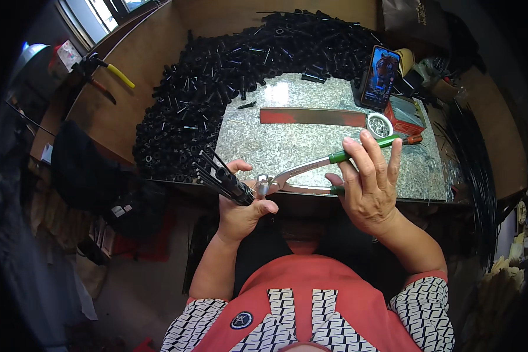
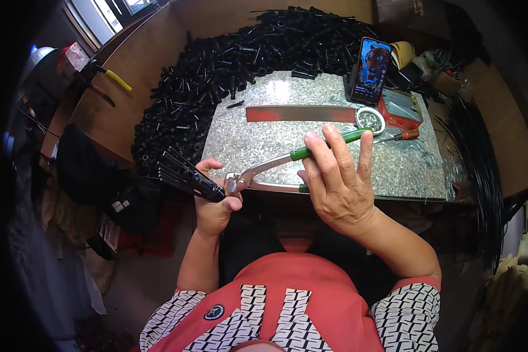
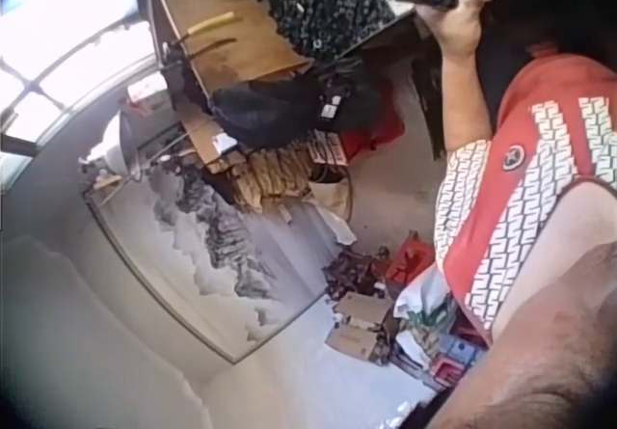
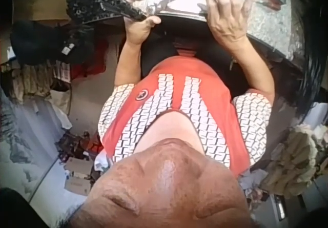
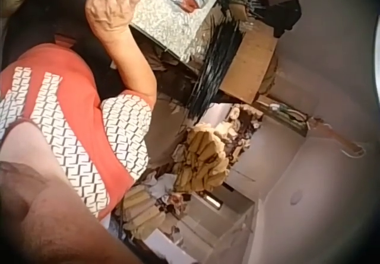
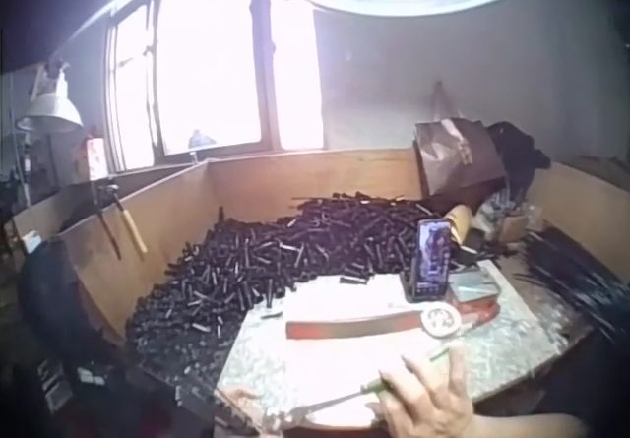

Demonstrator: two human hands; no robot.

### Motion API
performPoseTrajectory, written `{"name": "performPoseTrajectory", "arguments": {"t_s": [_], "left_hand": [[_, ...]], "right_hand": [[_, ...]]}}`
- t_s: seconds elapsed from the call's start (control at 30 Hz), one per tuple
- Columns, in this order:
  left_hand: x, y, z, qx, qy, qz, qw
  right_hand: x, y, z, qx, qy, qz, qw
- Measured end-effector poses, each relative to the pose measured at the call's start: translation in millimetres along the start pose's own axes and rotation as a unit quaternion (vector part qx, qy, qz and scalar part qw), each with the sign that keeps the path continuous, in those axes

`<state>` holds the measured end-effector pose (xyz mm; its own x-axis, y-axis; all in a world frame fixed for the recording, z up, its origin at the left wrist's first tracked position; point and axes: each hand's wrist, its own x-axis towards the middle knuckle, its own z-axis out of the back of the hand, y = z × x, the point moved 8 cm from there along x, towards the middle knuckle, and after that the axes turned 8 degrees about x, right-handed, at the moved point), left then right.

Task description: The recorder is measuring, bundling, and trimming black rods or cables at a manufacturing workstation.

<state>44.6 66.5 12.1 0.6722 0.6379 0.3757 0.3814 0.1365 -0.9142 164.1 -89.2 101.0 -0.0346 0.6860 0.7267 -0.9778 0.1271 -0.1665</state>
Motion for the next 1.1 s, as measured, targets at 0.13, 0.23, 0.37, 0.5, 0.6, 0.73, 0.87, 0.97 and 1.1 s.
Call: {"name": "performPoseTrajectory", "arguments": {"t_s": [0.13, 0.23, 0.37, 0.5, 0.6, 0.73, 0.87, 0.97, 1.1], "left_hand": [[-1, -3, -8, -0.048, -0.018, 0.050, 0.997], [-3, 9, 0, 0.006, 0.014, 0.044, 0.999], [-5, 18, 6, -0.004, 0.034, 0.069, 0.997], [-8, 27, -2, -0.073, 0.097, 0.077, 0.990], [-8, 27, -11, -0.093, 0.134, 0.083, 0.983], [-5, 16, -21, 0.023, 0.158, 0.021, 0.987], [-2, 22, -14, 0.050, 0.103, 0.037, 0.993], [1, 19, -8, 0.092, 0.049, 0.029, 0.994], [-3, 25, -14, -0.055, 0.066, 0.110, 0.990]], "right_hand": [[5, 4, 0, 0.037, 0.032, 0.011, 0.999], [2, 2, -6, 0.095, 0.073, 0.018, 0.993], [-16, 6, -18, 0.192, 0.186, 0.027, 0.963], [-36, 12, -26, 0.326, 0.276, -0.029, 0.904], [-59, 17, -41, 0.549, 0.426, -0.203, 0.690], [-113, 43, -46, 0.708, 0.534, -0.418, 0.198], [-82, 28, -45, 0.634, 0.478, -0.259, 0.550], [-58, 6, -25, 0.440, 0.266, -0.158, 0.843], [-87, 26, -38, 0.683, 0.464, -0.385, 0.412]]}}
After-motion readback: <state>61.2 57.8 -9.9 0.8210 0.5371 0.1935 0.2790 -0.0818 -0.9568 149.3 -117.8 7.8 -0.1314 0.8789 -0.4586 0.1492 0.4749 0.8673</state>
